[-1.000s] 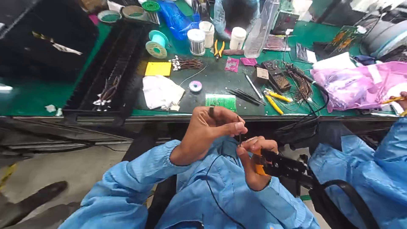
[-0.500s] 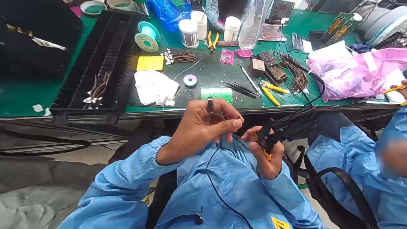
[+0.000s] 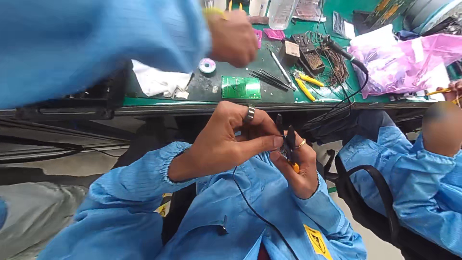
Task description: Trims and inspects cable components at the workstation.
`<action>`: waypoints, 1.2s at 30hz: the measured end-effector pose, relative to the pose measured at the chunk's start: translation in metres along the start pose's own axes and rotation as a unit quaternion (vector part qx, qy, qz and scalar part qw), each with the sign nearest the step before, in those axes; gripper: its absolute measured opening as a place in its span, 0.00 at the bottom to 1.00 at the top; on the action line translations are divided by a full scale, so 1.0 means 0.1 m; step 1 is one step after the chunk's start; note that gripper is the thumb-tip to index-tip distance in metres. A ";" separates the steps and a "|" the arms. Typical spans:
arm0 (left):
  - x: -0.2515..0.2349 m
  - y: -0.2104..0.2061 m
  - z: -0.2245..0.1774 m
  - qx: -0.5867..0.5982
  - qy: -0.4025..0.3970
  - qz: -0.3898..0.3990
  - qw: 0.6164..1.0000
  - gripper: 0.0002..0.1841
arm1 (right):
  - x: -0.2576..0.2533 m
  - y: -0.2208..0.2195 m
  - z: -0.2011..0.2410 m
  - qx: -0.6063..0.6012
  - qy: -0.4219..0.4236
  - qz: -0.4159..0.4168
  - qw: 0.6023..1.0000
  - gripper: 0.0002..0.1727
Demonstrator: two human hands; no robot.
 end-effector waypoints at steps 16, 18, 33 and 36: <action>0.06 -0.02 0.01 -0.019 -0.016 -0.042 0.999 0.01 | 0.01 -0.03 0.02 0.090 0.024 -0.013 0.996 0.19; 0.06 -0.02 0.02 -0.022 -0.016 -0.044 0.999 0.01 | 0.01 -0.04 0.01 0.082 0.026 -0.014 0.996 0.17; -0.02 -0.11 0.13 0.045 0.018 0.057 0.997 0.06 | -0.21 0.31 0.16 -0.038 0.078 -0.088 0.992 0.18; -0.02 -0.14 0.14 0.071 0.024 0.076 0.994 0.08 | -0.31 0.36 0.29 -0.033 0.112 -0.083 0.990 0.17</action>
Point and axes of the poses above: each hand's wrist, its own x-axis away from the middle knuckle, its own y-axis out of the back of the hand, z = x × y, the point moved 6 cm from there along -x, towards the middle knuckle, and after that the axes turned 11 degrees about y, right-handed, at the moved point
